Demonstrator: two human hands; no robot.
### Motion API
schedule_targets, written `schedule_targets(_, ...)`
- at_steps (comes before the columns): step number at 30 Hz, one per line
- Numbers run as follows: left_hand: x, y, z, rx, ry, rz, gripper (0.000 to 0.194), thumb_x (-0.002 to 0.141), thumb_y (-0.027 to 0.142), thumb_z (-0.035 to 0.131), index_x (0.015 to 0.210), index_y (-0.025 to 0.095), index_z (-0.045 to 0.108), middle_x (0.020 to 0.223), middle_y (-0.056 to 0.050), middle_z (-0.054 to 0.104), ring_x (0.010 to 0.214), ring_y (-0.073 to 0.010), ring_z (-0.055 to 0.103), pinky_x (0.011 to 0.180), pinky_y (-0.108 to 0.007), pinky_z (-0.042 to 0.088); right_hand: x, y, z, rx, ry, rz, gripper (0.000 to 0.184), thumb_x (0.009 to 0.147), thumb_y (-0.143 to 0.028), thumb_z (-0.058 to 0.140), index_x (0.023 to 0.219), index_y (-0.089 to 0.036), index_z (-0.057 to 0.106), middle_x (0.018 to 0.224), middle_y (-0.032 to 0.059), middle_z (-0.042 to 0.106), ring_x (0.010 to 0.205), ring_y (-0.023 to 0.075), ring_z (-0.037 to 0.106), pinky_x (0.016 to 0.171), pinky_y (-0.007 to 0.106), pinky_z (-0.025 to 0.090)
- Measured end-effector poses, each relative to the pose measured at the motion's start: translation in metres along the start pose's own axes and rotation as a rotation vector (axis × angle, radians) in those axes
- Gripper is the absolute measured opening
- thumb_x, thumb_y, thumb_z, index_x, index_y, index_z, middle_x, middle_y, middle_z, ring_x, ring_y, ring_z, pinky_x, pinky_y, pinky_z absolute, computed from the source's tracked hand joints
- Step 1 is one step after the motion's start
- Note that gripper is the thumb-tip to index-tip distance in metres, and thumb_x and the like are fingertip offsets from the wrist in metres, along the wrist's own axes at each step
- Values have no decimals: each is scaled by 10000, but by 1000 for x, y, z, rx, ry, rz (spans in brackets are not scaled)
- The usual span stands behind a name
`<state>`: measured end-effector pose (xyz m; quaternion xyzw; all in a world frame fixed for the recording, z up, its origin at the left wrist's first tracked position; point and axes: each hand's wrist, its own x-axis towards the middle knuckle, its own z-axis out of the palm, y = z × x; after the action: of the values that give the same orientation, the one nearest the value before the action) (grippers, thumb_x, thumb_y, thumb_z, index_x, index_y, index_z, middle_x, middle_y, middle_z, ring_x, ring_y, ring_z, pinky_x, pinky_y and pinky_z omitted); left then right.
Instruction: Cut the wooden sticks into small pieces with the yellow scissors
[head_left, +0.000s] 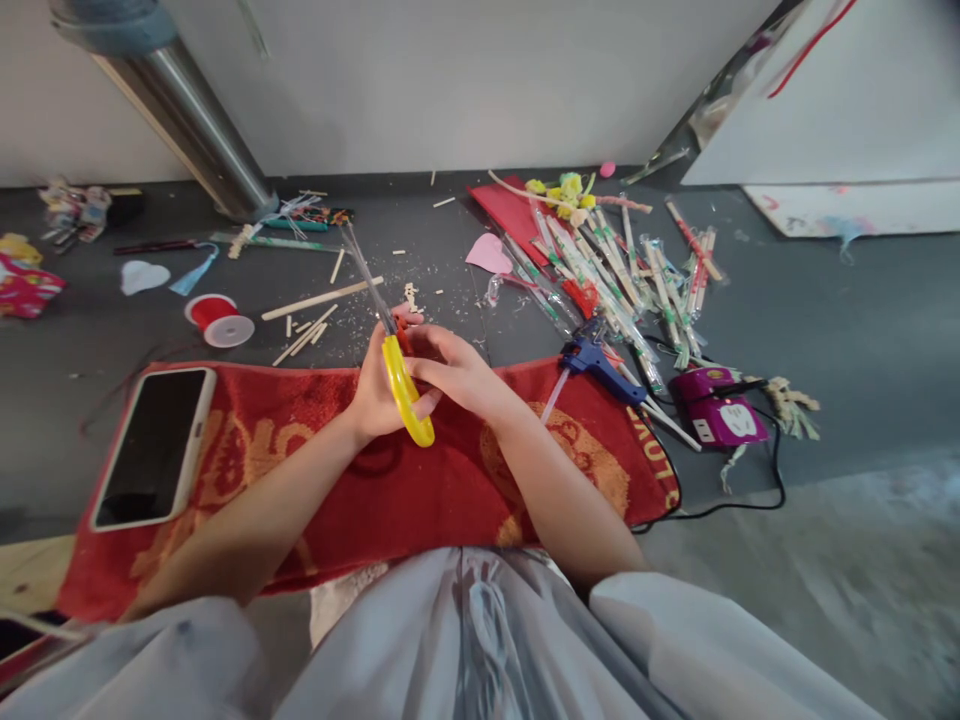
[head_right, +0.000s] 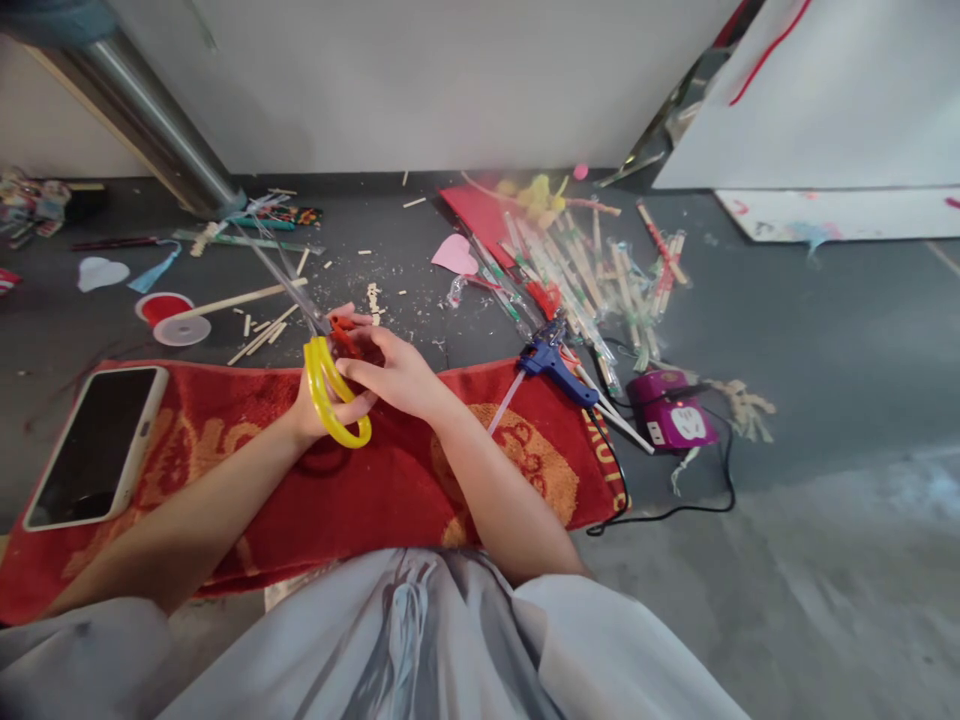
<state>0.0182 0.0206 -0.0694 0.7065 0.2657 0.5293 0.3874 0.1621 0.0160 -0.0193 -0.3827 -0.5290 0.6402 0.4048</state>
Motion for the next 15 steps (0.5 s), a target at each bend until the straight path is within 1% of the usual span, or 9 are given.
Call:
schedule_targets(3, -2, -3, 2, -32, -13, -7, 935, 574, 398, 885, 1374, 344, 403, 1378, -88, 507, 1227, -305, 571, 1045, -502, 513, 0, 1, -1, -18, -41, -12, 296, 711, -265, 645, 997, -213, 589, 1095, 39, 664, 965, 185, 638, 975, 401, 500)
schedule_targets(6, -4, -6, 2, -32, -23, -16, 1013, 559, 388, 885, 1418, 370, 348, 1391, -78, 502, 1275, -322, 538, 1072, -524, 495, 1, 4, -2, -9, -78, -15, 302, 700, -243, 661, 993, -213, 592, 1032, 41, 672, 914, 191, 654, 942, 415, 522)
schedule_targets(8, -5, -7, 1, 1, -24, -22, 1012, 568, 396, 873, 1427, 366, 339, 1402, -83, 490, 1283, -326, 530, 1084, -534, 483, 2, 6, -3, -29, -82, -15, 299, 699, -251, 676, 985, -215, 599, 987, 38, 673, 880, 191, 654, 908, 413, 535)
schedule_targets(10, -6, -8, 0, 46, -37, -10, 1009, 583, 395, 860, 1438, 345, 326, 1410, -105, 475, 1270, -330, 538, 1074, -539, 485, 3, 8, -2, -67, -57, -22, 274, 711, -261, 676, 972, -217, 608, 956, 34, 671, 848, 190, 651, 877, 415, 540)
schedule_targets(13, -6, -8, -2, 87, -76, 15, 1042, 602, 393, 849, 1467, 319, 274, 1430, -134, 446, 1258, -334, 543, 1047, -539, 499, 2, 8, -1, -134, 12, -17, 246, 728, -275, 675, 961, -213, 626, 924, 32, 673, 819, 190, 649, 835, 410, 542)
schedule_targets(15, -6, -7, -2, 96, -96, 20, 1071, 606, 393, 853, 1484, 310, 245, 1447, -145, 426, 1288, -337, 518, 1076, -541, 472, 1, 7, -1, -174, 64, -5, 237, 723, -282, 692, 942, -214, 630, 928, 31, 681, 819, 184, 648, 816, 392, 541)
